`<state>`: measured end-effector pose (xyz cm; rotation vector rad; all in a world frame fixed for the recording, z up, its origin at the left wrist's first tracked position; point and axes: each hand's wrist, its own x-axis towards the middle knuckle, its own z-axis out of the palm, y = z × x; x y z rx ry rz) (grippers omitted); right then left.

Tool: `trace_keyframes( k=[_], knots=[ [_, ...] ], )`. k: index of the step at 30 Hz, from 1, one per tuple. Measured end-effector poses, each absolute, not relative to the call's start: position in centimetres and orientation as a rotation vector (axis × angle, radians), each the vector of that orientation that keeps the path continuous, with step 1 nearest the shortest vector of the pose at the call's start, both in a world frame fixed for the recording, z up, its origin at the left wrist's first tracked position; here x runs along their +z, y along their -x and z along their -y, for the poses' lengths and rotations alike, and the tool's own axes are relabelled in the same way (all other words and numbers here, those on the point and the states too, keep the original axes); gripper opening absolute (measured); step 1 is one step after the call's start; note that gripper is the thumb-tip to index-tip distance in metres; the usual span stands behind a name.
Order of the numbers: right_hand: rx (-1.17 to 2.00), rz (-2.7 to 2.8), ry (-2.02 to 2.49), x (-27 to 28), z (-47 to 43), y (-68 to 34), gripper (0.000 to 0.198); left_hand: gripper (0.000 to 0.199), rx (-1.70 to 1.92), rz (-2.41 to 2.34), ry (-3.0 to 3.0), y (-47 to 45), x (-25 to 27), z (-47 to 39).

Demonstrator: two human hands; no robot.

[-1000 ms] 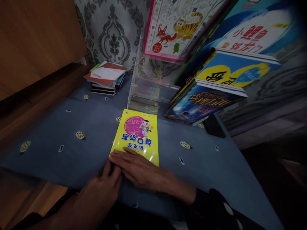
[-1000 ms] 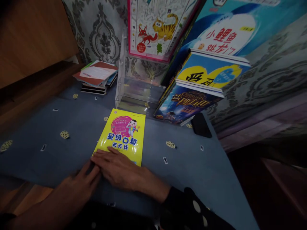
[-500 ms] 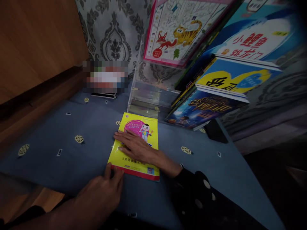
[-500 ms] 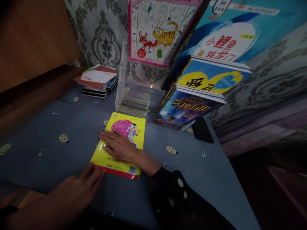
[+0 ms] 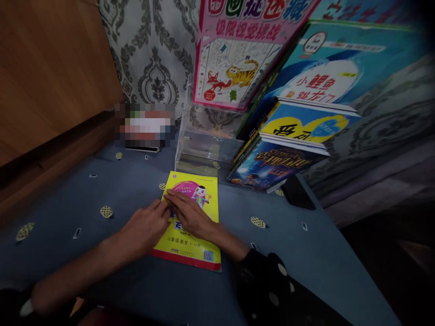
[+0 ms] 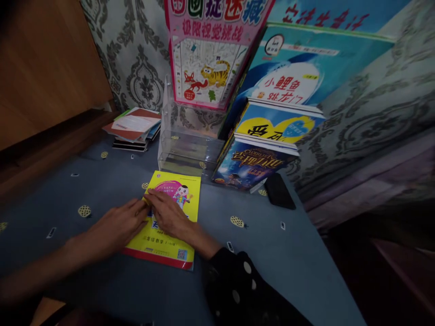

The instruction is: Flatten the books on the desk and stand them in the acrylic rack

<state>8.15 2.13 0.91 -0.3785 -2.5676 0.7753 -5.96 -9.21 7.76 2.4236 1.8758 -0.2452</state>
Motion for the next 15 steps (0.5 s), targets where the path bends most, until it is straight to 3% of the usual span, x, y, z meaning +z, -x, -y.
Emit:
trace_keyframes(
  k=[9, 15],
  knots=[
    [0.514, 2.600, 0.740, 0.9, -4.4, -9.1, 0.051, 0.029, 0.034, -1.972, -2.470, 8.1, 5.0, 1.1],
    [0.515, 2.554, 0.909, 0.5, -6.6, -12.8, 0.049, 0.038, 0.241, -2.082, -2.485, 8.6, 2.9, 0.0]
  ],
)
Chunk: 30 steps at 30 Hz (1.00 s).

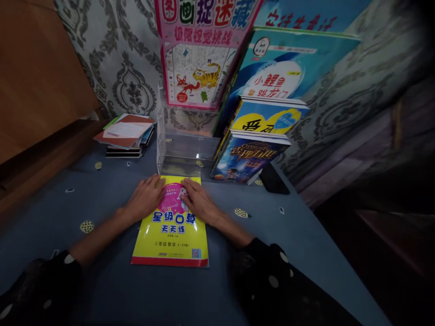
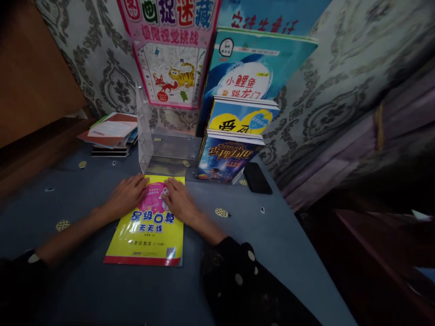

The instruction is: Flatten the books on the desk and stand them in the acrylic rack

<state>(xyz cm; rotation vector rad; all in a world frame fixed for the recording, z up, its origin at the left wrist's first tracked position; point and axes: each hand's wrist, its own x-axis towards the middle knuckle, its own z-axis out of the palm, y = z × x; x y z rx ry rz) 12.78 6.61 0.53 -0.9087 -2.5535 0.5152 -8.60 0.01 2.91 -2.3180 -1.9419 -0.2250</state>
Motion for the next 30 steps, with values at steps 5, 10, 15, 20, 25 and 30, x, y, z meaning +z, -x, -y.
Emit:
trace_keyframes(
  k=[5, 10, 15, 20, 25, 30],
  knots=[
    [0.518, 2.509, 1.042, 0.4, -7.4, -16.0, 0.050, 0.040, -0.260, 1.928, 2.267, 8.8, 2.0, 0.2],
    [0.478, 2.534, 1.100, 0.7, -7.0, -16.3, 0.053, 0.041, -0.334, 1.924, 2.233, 8.8, 1.7, 0.1],
    [0.531, 2.635, 1.115, 1.7, -5.5, -16.8, 0.069, 0.043, -0.355, 1.974, 2.176, 8.9, 1.6, 0.4],
    [0.663, 2.775, 1.027, 2.6, -1.9, -19.2, 0.099, 0.043, -0.356, 2.009, 2.156, 8.8, 1.6, 0.5],
    [0.766, 2.847, 0.872, 2.7, 1.3, -21.3, 0.117, 0.043, -0.365, 2.030, 2.123, 8.6, 1.5, 0.6],
    [0.772, 2.820, 0.832, 2.3, 1.6, -21.7, 0.117, 0.045, -0.461, 2.085, 2.139, 8.8, 1.5, 0.6]
  ],
)
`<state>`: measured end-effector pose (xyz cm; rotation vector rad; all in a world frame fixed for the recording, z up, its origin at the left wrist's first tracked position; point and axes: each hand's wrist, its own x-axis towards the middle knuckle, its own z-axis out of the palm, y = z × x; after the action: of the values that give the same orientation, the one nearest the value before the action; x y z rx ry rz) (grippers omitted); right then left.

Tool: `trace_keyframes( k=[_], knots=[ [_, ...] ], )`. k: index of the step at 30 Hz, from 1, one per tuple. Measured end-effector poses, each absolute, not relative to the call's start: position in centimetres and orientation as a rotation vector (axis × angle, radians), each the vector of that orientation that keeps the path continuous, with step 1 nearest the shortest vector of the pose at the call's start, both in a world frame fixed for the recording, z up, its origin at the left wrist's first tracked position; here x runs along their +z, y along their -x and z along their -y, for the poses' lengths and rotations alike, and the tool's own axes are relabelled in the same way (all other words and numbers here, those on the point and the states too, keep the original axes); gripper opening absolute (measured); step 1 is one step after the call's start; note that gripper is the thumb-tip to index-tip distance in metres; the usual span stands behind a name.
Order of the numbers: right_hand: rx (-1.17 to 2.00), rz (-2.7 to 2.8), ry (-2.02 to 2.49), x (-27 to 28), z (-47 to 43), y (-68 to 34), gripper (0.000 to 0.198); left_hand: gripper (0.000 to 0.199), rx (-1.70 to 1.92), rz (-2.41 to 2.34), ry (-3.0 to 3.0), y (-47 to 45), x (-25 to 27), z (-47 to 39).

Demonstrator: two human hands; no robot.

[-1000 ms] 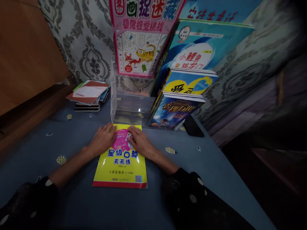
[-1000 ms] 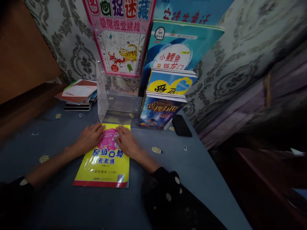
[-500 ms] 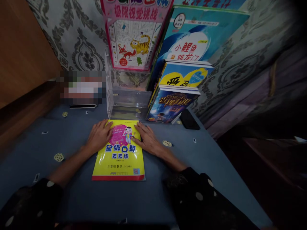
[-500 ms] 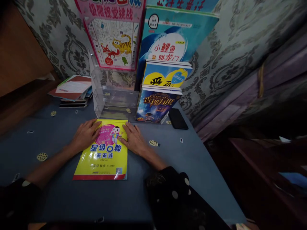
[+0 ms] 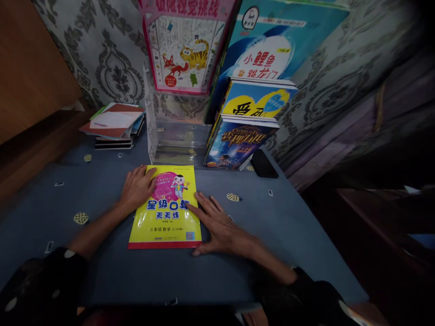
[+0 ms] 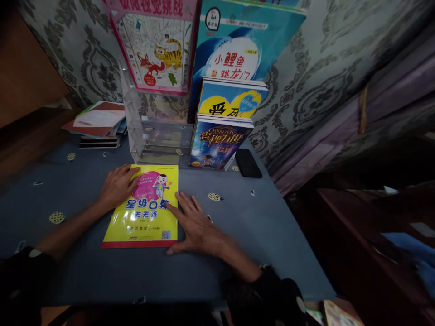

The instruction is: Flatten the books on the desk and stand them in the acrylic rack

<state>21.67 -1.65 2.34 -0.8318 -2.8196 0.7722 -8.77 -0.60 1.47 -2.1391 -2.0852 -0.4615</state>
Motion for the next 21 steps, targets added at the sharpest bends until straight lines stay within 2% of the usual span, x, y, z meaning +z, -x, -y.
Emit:
trace_keyframes(
  k=[5, 9, 14, 18, 21],
  knots=[
    [0.798, 2.825, 0.848, 2.6, 1.6, -21.5, 0.117, 0.044, -0.786, 2.231, 2.189, 9.9, 1.8, -0.6],
    [0.800, 2.861, 0.870, 2.9, 1.7, -21.4, 0.116, 0.048, -1.439, 2.481, 2.125, 10.5, 2.2, -1.5],
    [0.772, 2.847, 0.842, 2.5, 1.7, -21.6, 0.114, 0.052, -2.215, 2.787, 1.601, 9.7, 3.3, -0.3],
    [0.773, 2.795, 0.803, 2.3, 1.7, -21.8, 0.110, 0.042, -2.475, 3.060, 1.619, 8.8, 4.5, 2.7],
    [0.810, 2.778, 0.792, 2.4, 1.6, -21.9, 0.108, 0.045, -2.617, 3.255, 1.584, 8.4, 5.2, 4.9]
  ],
)
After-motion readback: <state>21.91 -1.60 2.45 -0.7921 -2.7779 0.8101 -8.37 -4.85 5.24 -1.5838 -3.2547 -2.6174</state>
